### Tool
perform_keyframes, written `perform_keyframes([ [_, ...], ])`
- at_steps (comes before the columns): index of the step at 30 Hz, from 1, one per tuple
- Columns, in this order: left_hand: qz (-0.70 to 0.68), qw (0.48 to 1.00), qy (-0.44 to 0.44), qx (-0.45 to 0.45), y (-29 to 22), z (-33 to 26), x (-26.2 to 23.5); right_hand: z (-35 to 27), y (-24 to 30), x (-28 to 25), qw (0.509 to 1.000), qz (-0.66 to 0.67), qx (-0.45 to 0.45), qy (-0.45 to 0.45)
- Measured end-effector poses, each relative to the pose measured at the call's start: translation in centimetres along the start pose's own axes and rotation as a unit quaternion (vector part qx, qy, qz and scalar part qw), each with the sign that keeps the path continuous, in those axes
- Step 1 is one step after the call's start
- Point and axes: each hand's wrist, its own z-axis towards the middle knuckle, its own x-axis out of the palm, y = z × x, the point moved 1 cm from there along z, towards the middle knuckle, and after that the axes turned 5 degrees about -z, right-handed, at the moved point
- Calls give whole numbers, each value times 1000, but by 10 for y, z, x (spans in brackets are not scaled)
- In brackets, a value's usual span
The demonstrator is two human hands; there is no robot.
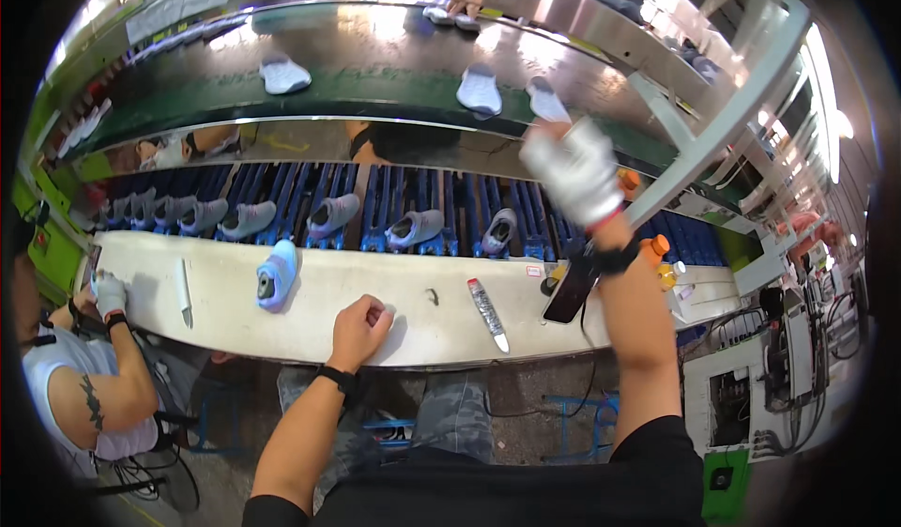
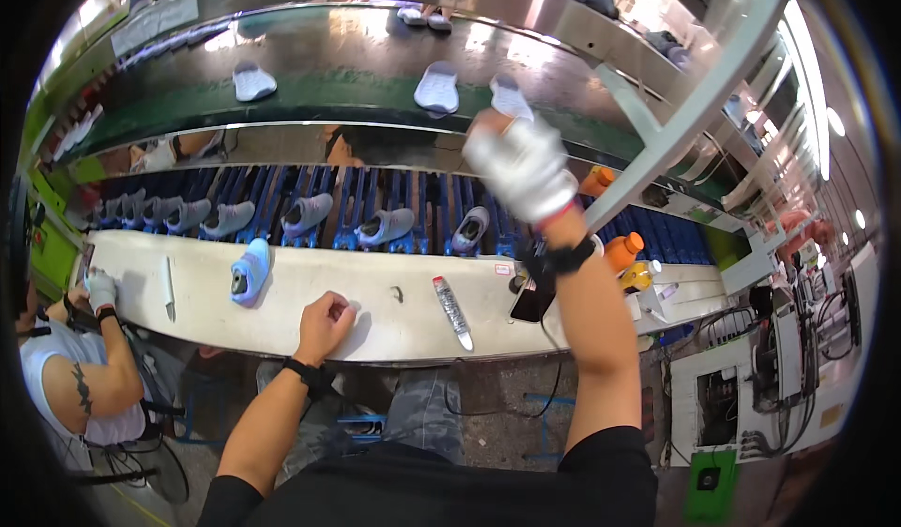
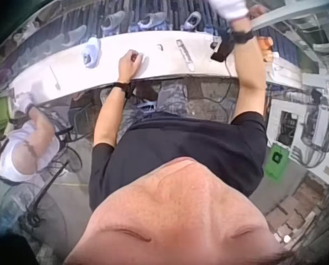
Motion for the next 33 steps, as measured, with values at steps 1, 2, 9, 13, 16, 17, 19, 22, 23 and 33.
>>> perform_keyframes([
  [1,-14,1000,8,3,-4,4,6,-33,-16,29,982,-66,-148,96],
  [2,-10,1000,11,6,-6,4,5,-69,-28,66,940,-160,-100,284],
  [9,9,999,26,18,-18,7,6,-148,-203,212,800,-410,88,429],
  [13,23,999,28,23,-17,9,8,-150,-226,214,743,-477,14,469],
  [16,45,998,38,-11,-6,8,-11,-95,-126,178,816,-392,87,417],
  [17,41,997,59,-22,-7,9,-8,-78,-85,147,853,-319,129,392],
  [19,-251,960,9,-123,-9,22,12,-81,-51,121,917,-197,167,303],
  [22,-522,836,-71,-152,-32,44,17,-73,8,75,968,-49,-120,214],
  [23,-579,797,-100,-142,-40,46,13,-63,13,64,958,-69,-230,158],
  [33,-77,977,-17,197,-61,-22,12,76,-89,11,939,-208,195,191],
])
